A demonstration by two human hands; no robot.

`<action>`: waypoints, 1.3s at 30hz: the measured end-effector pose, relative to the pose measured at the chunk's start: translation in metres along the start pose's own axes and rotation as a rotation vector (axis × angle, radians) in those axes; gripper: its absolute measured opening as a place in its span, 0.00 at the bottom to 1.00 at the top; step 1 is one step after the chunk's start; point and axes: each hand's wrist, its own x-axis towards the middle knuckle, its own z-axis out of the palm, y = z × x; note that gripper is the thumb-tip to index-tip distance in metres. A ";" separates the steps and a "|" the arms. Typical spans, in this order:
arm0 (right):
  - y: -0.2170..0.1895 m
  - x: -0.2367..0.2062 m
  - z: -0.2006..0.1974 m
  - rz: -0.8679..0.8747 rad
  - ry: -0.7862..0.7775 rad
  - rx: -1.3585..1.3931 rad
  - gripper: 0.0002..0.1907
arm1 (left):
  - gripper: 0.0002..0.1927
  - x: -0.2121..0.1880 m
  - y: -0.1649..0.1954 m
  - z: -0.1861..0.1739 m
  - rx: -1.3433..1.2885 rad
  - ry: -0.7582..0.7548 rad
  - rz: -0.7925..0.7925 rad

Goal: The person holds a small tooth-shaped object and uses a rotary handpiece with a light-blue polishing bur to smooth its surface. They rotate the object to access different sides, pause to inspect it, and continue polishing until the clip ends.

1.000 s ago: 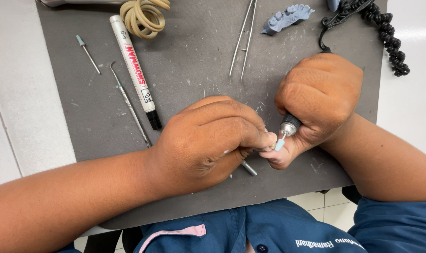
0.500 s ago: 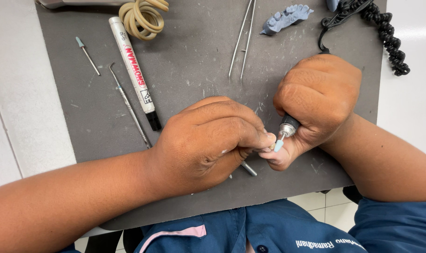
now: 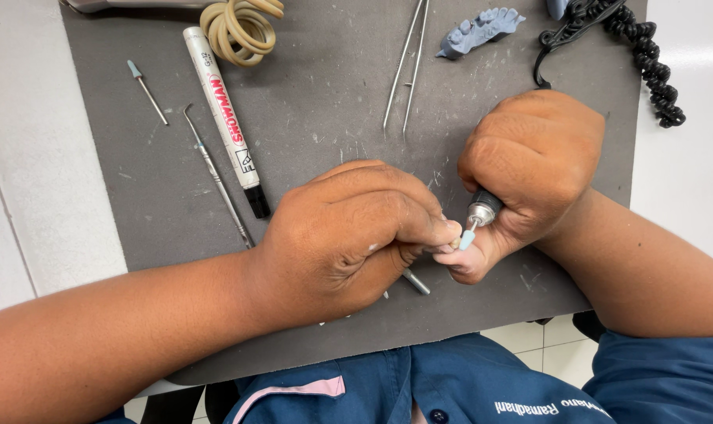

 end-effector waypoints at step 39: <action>-0.002 -0.008 0.004 0.061 0.040 -0.108 0.36 | 0.09 0.000 0.002 0.000 0.095 0.056 0.050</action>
